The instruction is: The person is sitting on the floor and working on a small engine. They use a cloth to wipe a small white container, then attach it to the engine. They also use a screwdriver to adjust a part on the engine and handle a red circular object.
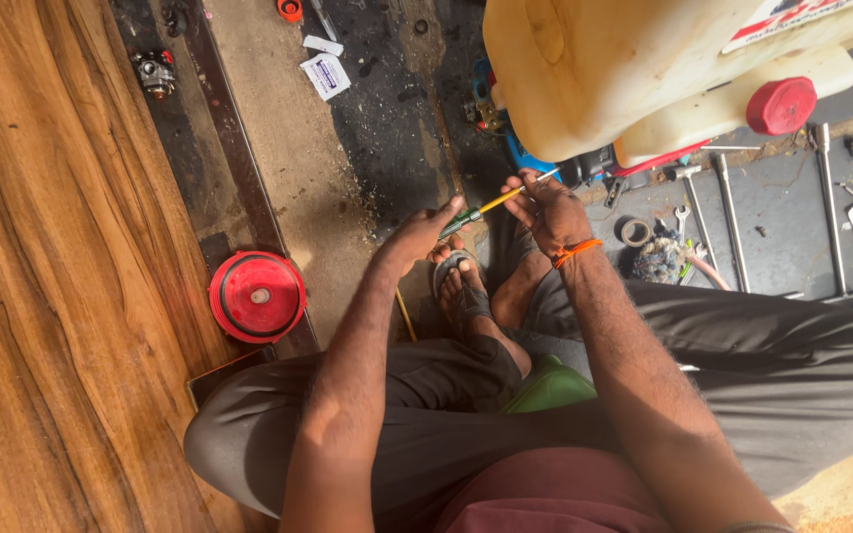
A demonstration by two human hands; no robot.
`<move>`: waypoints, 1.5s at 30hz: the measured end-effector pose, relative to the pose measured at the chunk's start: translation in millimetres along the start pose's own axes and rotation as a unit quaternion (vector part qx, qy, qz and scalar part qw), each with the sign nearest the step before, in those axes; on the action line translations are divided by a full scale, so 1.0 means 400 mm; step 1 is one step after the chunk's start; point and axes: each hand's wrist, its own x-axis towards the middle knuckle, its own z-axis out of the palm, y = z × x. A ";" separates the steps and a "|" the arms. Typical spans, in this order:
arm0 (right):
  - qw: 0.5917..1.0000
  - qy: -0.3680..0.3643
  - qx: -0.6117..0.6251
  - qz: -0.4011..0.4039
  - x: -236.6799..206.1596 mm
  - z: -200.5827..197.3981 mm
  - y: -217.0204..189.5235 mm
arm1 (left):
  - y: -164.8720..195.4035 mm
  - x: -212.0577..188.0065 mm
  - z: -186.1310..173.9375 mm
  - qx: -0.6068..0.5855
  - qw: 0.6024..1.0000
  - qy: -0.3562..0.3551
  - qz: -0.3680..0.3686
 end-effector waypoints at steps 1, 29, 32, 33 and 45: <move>1.000 0.002 -0.003 0.002 0.001 -0.002 -0.002 | 0.005 0.003 -0.006 -0.029 0.998 -0.049 0.020; 0.995 0.050 0.079 -0.033 0.048 -0.012 0.014 | 0.043 0.046 0.073 0.354 0.828 0.233 0.366; 0.995 0.071 0.061 -0.026 0.055 -0.023 0.010 | 0.003 0.005 0.166 0.326 0.772 0.329 0.435; 0.996 0.079 0.045 -0.024 0.053 -0.030 0.007 | -0.002 0.000 0.192 0.304 0.754 0.359 0.458; 0.996 0.078 0.010 -0.038 0.058 -0.082 -0.016 | 0.021 0.021 0.115 -0.257 0.887 -0.385 -0.006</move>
